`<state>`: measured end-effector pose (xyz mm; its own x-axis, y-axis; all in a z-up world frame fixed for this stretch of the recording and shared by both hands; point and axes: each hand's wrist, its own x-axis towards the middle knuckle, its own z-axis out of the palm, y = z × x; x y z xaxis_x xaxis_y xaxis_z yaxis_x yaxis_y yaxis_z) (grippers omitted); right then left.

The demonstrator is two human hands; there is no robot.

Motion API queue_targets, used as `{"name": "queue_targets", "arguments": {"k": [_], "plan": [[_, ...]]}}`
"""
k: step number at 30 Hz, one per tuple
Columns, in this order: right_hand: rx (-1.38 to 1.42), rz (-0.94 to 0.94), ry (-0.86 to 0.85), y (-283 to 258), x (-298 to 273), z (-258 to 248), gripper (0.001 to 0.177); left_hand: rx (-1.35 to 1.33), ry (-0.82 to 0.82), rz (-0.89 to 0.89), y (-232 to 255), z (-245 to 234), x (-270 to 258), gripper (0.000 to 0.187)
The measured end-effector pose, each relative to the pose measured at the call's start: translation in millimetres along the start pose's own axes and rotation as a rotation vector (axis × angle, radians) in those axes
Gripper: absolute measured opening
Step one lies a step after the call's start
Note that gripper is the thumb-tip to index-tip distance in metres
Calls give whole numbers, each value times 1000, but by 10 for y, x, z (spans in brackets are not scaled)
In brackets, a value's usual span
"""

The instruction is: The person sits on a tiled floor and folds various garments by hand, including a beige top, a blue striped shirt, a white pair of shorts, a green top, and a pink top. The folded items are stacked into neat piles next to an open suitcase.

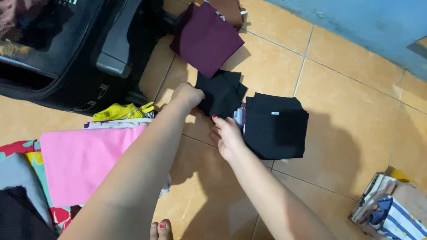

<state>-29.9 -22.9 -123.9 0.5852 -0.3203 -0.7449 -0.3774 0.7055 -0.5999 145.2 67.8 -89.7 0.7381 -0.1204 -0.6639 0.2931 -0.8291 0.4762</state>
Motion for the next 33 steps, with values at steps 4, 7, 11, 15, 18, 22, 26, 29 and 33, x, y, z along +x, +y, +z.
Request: {"name": "queue_targets", "arguments": {"k": [4,7,11,15,18,22,26,29,33], "plan": [[91,82,83,-119,29,60,35,79,66,122,-61,12,18,38],[122,67,75,-199,-56,64,36,28,5,76,-82,-117,-104,54],[188,30,13,-271,-267,108,45,155,-134,72,-47,-235,-416,68],[122,-13,-33,-321,-537,116,56,88,-110,252,-28,-272,-782,52],[211,-54,-143,-346,-792,77,56,-81,-62,343,-87,-307,-1157,40],[393,-50,-223,-449,-1269,-21,46,-526,-159,618,-274,-311,-1822,31],[454,-108,-261,-545,-1898,-134,48,-622,-304,895,-546,-308,-2542,37],[509,-134,-355,-486,-2207,-221,60,-204,-99,1057,-609,-284,-2903,34],[606,-192,-242,-269,-2409,-397,71,411,-100,1363,-520,-190,-3210,33]]}}
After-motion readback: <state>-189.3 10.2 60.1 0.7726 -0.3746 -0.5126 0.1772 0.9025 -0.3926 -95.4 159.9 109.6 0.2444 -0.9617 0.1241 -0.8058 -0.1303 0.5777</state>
